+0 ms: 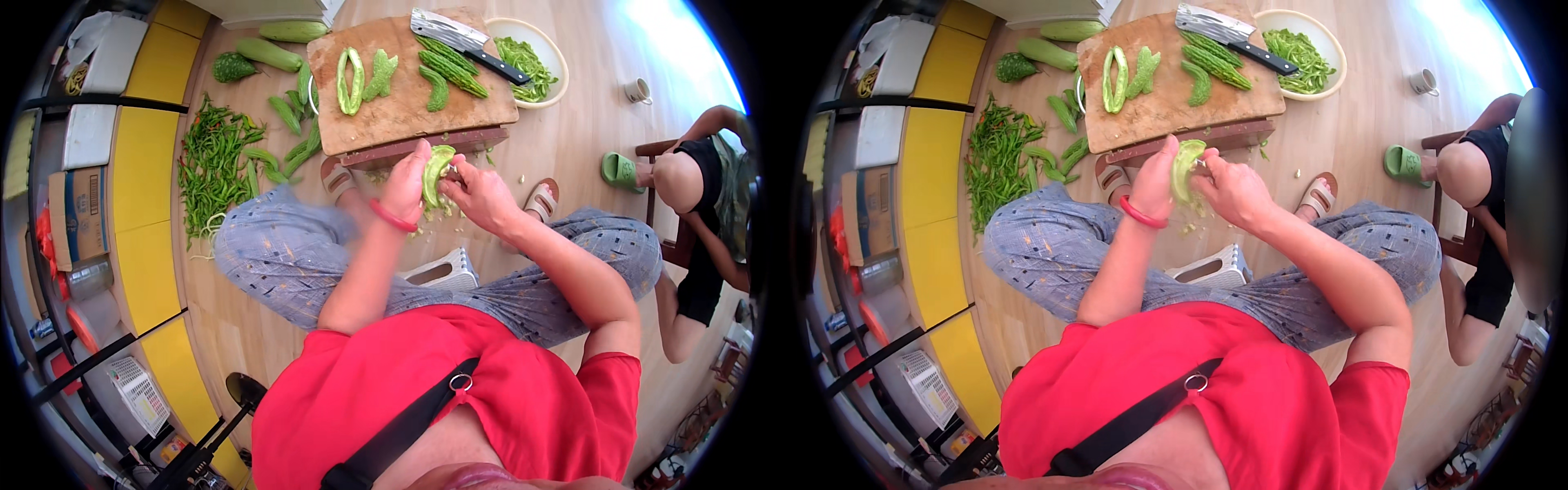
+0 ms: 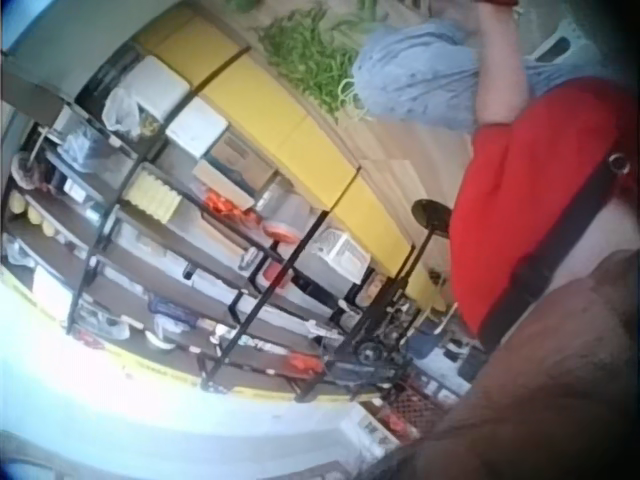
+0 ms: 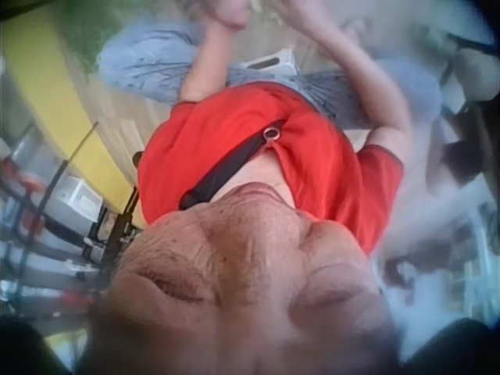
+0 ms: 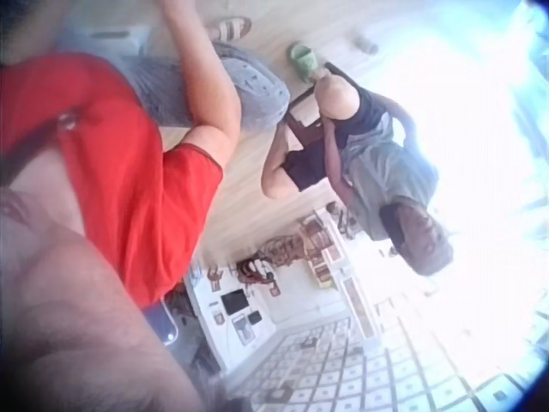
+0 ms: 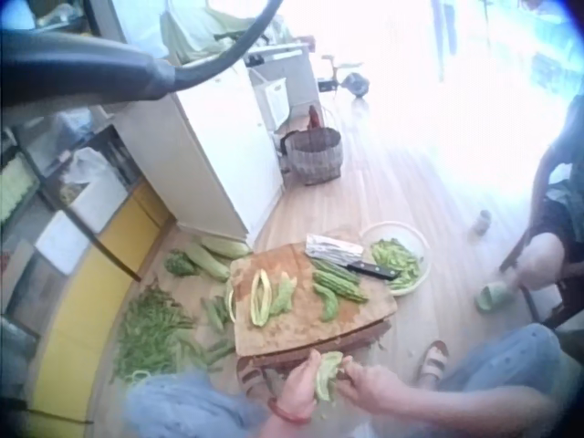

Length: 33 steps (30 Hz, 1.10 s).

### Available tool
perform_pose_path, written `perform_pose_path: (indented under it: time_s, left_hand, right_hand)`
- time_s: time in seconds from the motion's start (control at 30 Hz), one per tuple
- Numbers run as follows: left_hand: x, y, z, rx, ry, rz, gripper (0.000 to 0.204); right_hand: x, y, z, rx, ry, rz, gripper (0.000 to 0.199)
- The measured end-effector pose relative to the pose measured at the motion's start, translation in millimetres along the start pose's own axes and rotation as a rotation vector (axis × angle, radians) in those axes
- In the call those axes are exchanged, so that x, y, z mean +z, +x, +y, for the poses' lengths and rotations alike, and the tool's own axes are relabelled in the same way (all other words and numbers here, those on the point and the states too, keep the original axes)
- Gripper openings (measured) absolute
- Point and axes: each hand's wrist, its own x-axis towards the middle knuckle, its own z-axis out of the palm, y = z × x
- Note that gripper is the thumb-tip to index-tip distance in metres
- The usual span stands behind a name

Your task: The person peels the skin of bitter melons with a knife and removes the seeds with a spoon.

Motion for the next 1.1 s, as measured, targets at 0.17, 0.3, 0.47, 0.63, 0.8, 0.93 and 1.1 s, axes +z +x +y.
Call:
perform_pose_path:
  time_s: [0.17,0.3,0.47,0.63,0.8,0.93,1.1]
  left_hand:
    - [-0.4,-2.7,-1.4,-0.042,0.564,0.076,0.040]
    - [-0.9,-4.7,-3.5,-0.094,0.236,-0.196,0.037]
    - [5.8,-6.1,-5.4,-0.088,0.247,-0.069,0.025]
    - [-4.1,-3.1,-11.5,-0.119,0.557,0.041,0.018]
    - [-25.4,28.4,2.5,0.010,0.420,0.300,0.013]
    - [-44.5,81.7,52.1,0.132,0.417,0.475,0.006]
    - [-76.9,122.1,100.1,0.018,0.470,0.345,0.023]
  right_hand:
    - [1.1,-0.9,4.8,0.195,0.075,0.078,0.030]
    - [-16.5,4.3,4.8,0.215,0.210,0.040,0.027]
    - [-20.3,8.9,15.8,0.201,0.279,0.064,0.026]
    - [-26.8,19.7,30.9,0.330,0.317,0.132,0.027]
    - [-23.8,18.7,17.2,0.307,0.396,0.164,0.030]
    - [-21.3,11.4,19.2,0.148,0.346,0.078,0.028]
    - [-28.4,-2.1,-1.2,0.155,0.240,-0.005,0.026]
